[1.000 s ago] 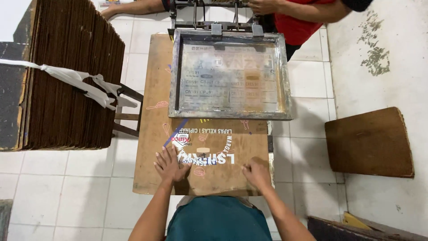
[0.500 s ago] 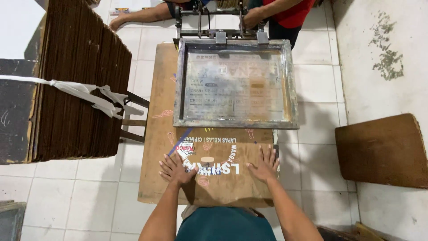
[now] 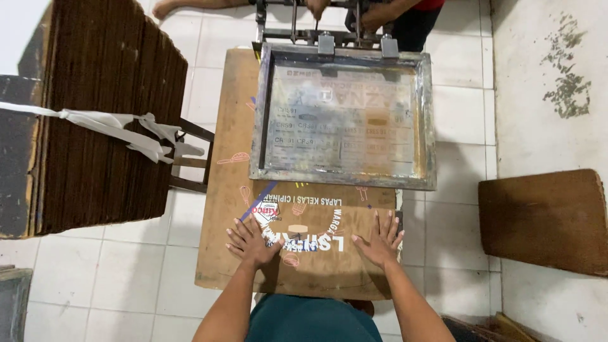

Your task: Screen printing a design onto cardboard sheets using a manual screen and squeegee

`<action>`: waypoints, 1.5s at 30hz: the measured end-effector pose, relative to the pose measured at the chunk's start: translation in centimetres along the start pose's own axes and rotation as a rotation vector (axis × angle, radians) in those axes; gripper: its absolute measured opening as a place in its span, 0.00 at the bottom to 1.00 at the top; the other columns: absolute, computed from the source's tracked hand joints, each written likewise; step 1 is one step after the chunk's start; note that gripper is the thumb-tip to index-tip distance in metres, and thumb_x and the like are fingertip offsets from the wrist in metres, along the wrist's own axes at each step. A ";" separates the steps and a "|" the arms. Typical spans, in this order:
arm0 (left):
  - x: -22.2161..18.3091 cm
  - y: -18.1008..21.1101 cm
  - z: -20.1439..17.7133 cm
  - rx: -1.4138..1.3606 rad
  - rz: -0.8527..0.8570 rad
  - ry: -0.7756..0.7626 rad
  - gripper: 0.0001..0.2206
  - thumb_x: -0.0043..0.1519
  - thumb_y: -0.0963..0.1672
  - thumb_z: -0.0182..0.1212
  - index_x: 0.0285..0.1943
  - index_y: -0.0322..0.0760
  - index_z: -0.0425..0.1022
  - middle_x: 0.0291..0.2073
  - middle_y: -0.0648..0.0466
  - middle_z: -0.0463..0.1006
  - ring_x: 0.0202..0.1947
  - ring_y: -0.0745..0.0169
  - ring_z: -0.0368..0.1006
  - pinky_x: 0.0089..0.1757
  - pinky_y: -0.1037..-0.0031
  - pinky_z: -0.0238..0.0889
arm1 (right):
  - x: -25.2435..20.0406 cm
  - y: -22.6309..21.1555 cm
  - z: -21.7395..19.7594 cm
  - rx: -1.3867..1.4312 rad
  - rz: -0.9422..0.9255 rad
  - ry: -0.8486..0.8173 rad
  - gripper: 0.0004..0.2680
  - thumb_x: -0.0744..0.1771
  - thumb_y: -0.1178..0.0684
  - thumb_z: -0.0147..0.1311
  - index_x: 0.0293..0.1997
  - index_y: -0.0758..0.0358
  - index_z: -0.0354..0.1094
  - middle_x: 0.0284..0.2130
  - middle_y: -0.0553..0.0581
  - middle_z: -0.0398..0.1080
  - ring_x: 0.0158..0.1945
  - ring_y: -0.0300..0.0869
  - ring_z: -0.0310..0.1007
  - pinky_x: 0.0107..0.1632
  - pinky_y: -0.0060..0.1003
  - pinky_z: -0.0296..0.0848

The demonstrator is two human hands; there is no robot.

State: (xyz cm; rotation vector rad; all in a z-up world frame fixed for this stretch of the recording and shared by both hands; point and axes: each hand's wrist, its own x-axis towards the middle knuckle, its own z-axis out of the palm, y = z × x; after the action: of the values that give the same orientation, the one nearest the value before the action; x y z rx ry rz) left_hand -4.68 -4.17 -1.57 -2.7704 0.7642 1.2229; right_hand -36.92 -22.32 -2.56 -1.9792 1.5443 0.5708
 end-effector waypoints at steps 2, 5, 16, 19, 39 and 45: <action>0.2 0.0 0.2 0.010 -0.007 0.000 0.61 0.53 0.64 0.67 0.82 0.61 0.16 0.79 0.43 0.11 0.75 0.25 0.06 0.65 0.32 0.11 | 0.1 0.1 0.4 -0.014 -0.006 0.032 0.41 0.65 0.18 0.36 0.80 0.43 0.14 0.76 0.61 0.07 0.77 0.61 0.03 0.71 0.67 0.10; 0.1 0.1 0.1 0.024 -0.012 -0.005 0.61 0.53 0.64 0.67 0.82 0.61 0.15 0.79 0.44 0.10 0.75 0.26 0.05 0.65 0.32 0.09 | 0.0 0.2 0.5 -0.014 -0.012 0.061 0.40 0.65 0.19 0.38 0.80 0.43 0.16 0.77 0.61 0.09 0.78 0.61 0.05 0.72 0.67 0.13; -0.2 0.5 0.0 0.042 -0.019 0.019 0.61 0.53 0.64 0.67 0.83 0.58 0.17 0.79 0.42 0.11 0.75 0.25 0.07 0.65 0.31 0.10 | 0.0 0.3 0.3 -0.001 -0.014 0.043 0.41 0.64 0.17 0.36 0.80 0.41 0.14 0.77 0.60 0.08 0.78 0.60 0.05 0.72 0.66 0.14; -0.3 0.3 0.1 0.034 -0.004 0.022 0.61 0.53 0.63 0.67 0.82 0.58 0.16 0.79 0.42 0.11 0.75 0.24 0.07 0.65 0.30 0.11 | -0.5 0.1 0.2 0.025 -0.006 0.042 0.41 0.64 0.18 0.38 0.80 0.41 0.14 0.76 0.59 0.07 0.78 0.59 0.04 0.72 0.66 0.13; 0.5 -0.3 1.2 0.052 0.004 0.057 0.62 0.52 0.64 0.68 0.82 0.61 0.15 0.79 0.42 0.11 0.75 0.24 0.07 0.64 0.30 0.10 | 0.2 0.8 1.7 0.031 -0.043 0.165 0.41 0.63 0.16 0.39 0.80 0.37 0.16 0.77 0.56 0.09 0.78 0.59 0.07 0.72 0.66 0.17; -0.1 0.0 0.5 0.042 -0.003 0.036 0.61 0.52 0.62 0.68 0.82 0.60 0.16 0.78 0.43 0.10 0.75 0.25 0.07 0.65 0.31 0.10 | -0.2 0.6 0.8 0.007 -0.049 0.105 0.40 0.64 0.16 0.35 0.79 0.39 0.15 0.77 0.58 0.07 0.78 0.59 0.05 0.72 0.66 0.14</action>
State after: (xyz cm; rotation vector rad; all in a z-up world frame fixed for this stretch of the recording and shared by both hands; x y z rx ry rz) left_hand -5.09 -4.04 -1.79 -2.7661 0.7791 1.1457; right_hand -37.54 -21.72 -3.15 -2.0646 1.5527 0.4479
